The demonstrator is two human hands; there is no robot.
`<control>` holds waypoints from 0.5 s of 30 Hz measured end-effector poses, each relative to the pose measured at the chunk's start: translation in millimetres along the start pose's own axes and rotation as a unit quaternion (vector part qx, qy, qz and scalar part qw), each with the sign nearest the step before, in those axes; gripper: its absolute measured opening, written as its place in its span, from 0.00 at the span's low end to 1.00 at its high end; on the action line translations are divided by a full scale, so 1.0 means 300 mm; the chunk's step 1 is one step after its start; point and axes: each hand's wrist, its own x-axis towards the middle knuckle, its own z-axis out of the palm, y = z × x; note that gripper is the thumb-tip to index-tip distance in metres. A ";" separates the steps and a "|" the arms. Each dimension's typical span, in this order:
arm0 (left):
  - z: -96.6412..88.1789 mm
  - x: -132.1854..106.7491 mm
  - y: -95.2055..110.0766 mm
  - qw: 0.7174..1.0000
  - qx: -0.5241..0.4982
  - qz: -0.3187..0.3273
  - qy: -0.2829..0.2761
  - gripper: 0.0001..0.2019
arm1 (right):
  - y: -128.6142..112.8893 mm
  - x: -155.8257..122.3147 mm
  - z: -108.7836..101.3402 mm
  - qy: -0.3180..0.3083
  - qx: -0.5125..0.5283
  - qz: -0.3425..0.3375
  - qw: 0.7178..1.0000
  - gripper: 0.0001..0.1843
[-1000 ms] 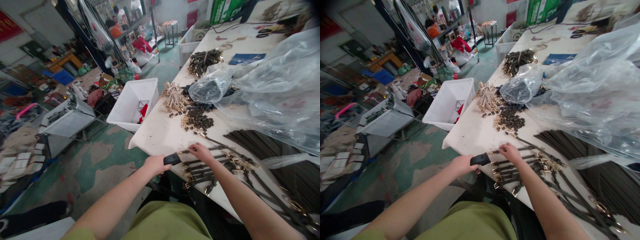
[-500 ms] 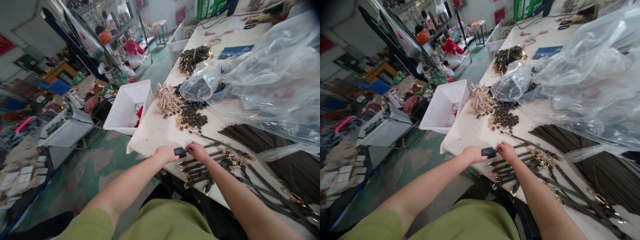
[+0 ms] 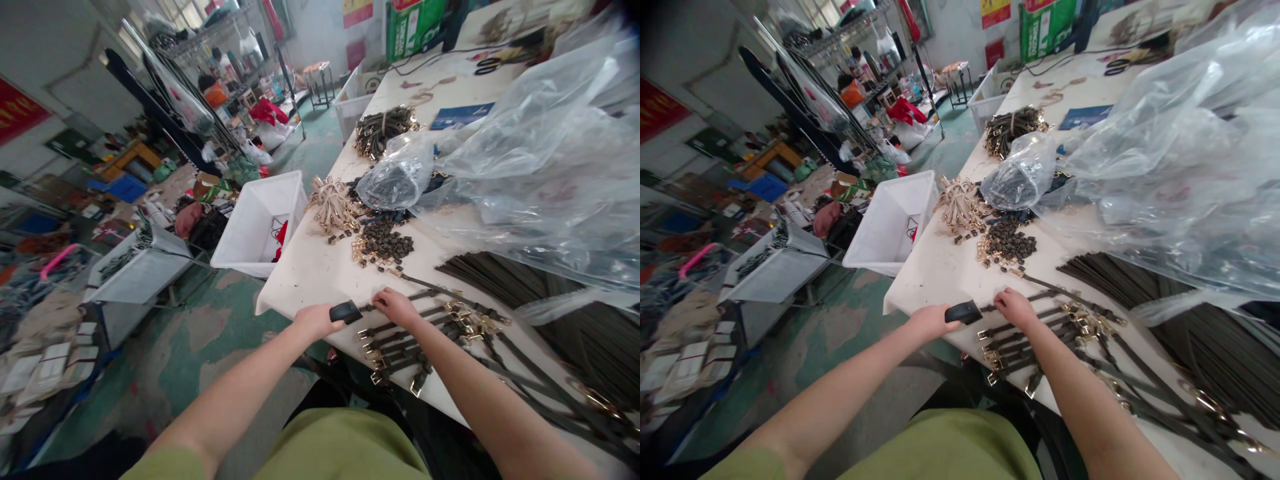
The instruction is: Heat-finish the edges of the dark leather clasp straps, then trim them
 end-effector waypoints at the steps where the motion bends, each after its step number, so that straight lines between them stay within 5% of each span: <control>1: 0.011 -0.022 -0.022 1.000 -0.001 -0.003 0.008 0.26 | -0.006 0.000 -0.005 -0.005 -0.003 -0.004 1.000 0.11; 9: 0.108 -0.141 -0.103 0.999 0.000 -0.006 0.041 0.24 | -0.095 -0.024 -0.024 -0.087 -0.146 -0.057 0.984 0.06; 15: 0.137 -0.180 -0.102 0.999 -0.003 0.003 0.039 0.23 | -0.125 -0.105 0.035 -0.062 -0.148 -0.008 0.987 0.08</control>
